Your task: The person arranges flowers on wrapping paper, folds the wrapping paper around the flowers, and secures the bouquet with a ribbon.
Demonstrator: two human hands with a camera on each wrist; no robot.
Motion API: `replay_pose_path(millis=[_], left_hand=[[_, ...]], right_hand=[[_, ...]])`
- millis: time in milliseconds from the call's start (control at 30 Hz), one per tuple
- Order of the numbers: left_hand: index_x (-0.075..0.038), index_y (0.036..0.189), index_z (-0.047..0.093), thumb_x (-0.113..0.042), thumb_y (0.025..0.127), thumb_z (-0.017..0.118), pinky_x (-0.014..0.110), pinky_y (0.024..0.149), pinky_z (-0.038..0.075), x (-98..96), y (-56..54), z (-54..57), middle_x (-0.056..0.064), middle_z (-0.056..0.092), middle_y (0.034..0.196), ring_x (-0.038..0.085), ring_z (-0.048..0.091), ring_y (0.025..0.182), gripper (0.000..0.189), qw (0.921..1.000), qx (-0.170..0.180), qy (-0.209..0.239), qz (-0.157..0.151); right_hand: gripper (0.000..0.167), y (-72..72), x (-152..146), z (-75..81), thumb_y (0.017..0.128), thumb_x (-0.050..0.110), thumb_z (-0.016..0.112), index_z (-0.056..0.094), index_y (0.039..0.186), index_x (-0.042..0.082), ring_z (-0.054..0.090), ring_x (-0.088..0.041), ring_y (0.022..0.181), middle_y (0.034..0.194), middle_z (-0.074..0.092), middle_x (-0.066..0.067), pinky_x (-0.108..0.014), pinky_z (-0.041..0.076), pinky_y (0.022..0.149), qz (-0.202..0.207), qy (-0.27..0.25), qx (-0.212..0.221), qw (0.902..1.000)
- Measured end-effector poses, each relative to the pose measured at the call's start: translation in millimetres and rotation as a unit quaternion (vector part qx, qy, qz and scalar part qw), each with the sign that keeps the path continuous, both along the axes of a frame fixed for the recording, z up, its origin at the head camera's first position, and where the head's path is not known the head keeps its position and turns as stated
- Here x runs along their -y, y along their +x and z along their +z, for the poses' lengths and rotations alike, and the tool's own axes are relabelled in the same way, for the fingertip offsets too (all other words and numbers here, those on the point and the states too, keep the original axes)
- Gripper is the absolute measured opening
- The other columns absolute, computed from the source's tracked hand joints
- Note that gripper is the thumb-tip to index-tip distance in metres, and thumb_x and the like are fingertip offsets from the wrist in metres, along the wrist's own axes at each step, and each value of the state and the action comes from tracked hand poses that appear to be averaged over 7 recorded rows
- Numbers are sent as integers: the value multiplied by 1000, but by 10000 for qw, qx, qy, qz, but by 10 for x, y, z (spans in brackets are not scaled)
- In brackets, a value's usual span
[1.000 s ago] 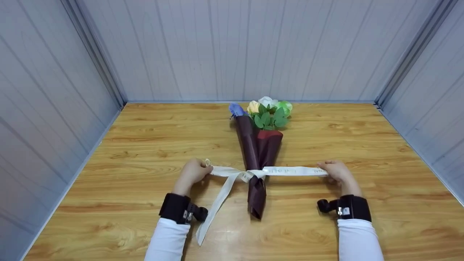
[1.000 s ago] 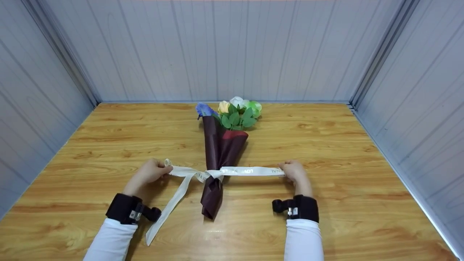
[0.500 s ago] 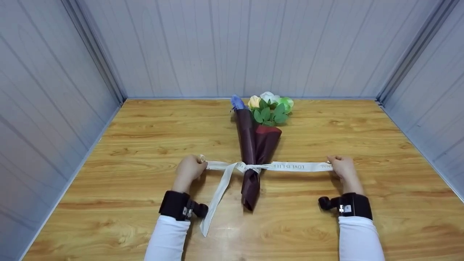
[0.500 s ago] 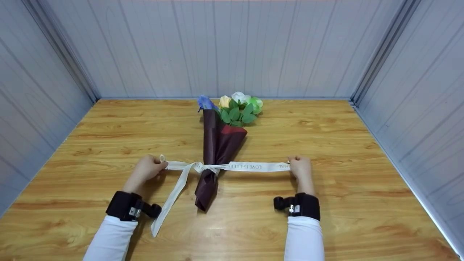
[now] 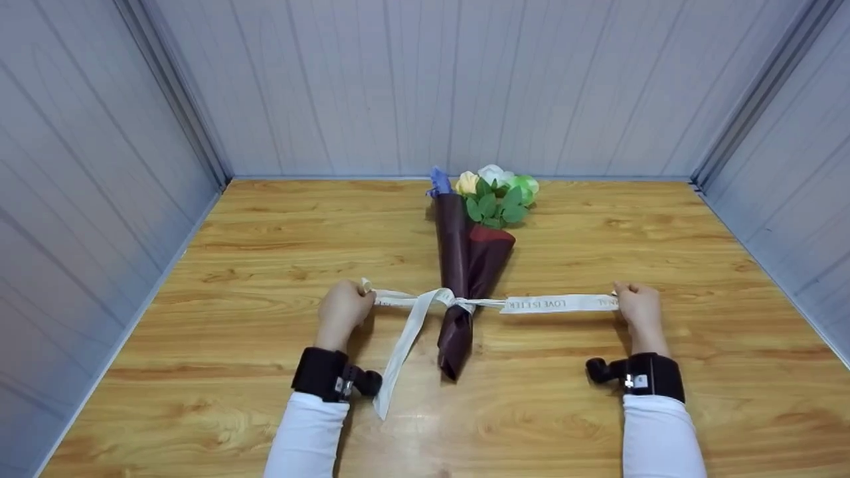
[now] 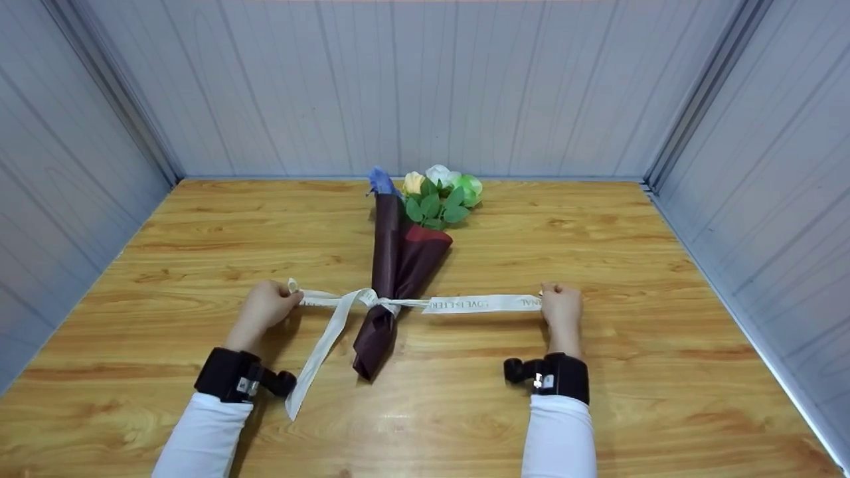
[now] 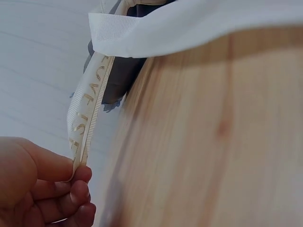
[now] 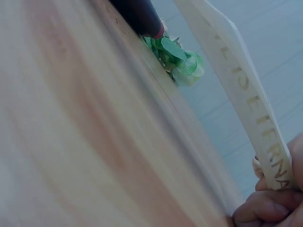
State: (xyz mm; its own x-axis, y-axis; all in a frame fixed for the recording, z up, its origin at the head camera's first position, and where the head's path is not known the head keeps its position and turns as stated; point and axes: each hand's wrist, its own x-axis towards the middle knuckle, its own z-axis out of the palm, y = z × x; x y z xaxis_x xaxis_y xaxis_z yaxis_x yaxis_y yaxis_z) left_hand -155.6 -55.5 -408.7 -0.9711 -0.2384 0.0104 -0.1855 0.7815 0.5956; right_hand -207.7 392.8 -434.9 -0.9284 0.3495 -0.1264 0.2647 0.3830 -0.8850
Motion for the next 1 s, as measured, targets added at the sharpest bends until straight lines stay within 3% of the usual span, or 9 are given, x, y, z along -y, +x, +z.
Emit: replay_pose_path(millis=[100,233,400,567,667,767,833,933,1000], left_hand=[[-17,53,40,-25,90,55,24,45,28,9,10,-2,-4,41,46,12,44,44,41,10000,46,74,48],[-17,54,40,-25,91,55,25,46,30,26,15,7,-3,41,51,14,44,48,40,9999,90,89,113],[-16,55,40,-26,91,56,26,49,30,45,9,19,-2,39,55,15,43,53,40,9999,117,-33,112],[-16,56,40,-26,91,56,27,50,31,62,18,18,-2,41,57,16,44,56,39,9998,168,-41,86],[-17,55,39,-27,91,56,26,50,31,65,28,18,-2,38,56,15,42,55,41,9998,193,-23,86],[-17,55,38,-27,91,55,26,49,30,65,31,18,-2,37,55,15,42,54,42,9997,203,-40,122],[-16,55,40,-27,91,55,27,50,31,64,31,13,-1,41,57,16,44,56,40,9997,193,-65,150],[-15,58,45,-28,91,56,27,51,31,62,25,8,1,47,62,17,46,59,38,9997,138,-125,171],[-14,59,46,-28,92,56,27,52,31,54,20,9,1,47,64,18,47,61,37,9997,93,-132,166]], right_hand=[[47,2,-23,4,99,22,40,46,132,-12,45,-29,110,129,47,-27,-25,43,83,-128,7,-41,9999],[44,-7,-46,-3,99,21,42,51,128,-11,49,-15,84,110,53,-18,-15,39,60,-364,-70,-102,9993],[39,-8,-55,-18,98,19,44,56,121,-11,45,-8,70,93,52,-10,-16,39,54,-604,-235,-179,9977],[27,9,-94,-4,97,17,47,61,88,-4,42,-8,56,69,47,1,-20,38,47,-814,-335,-387,9954],[29,19,-110,6,97,18,48,57,74,3,42,-10,58,69,47,0,-21,38,48,-845,-224,-429,9952],[30,36,-121,27,99,22,44,58,84,0,44,-12,66,82,51,-7,-21,40,52,-562,0,-204,9982],[35,50,-126,37,100,24,40,59,104,-5,46,-15,75,99,54,-16,-20,41,55,-240,80,17,9997],[48,64,-105,45,100,27,35,47,131,-8,48,-17,84,123,50,-26,-18,42,57,127,91,279,9995],[51,70,-72,46,100,26,35,40,138,-8,49,-16,83,132,46,-27,-18,41,57,159,18,302,9994]])
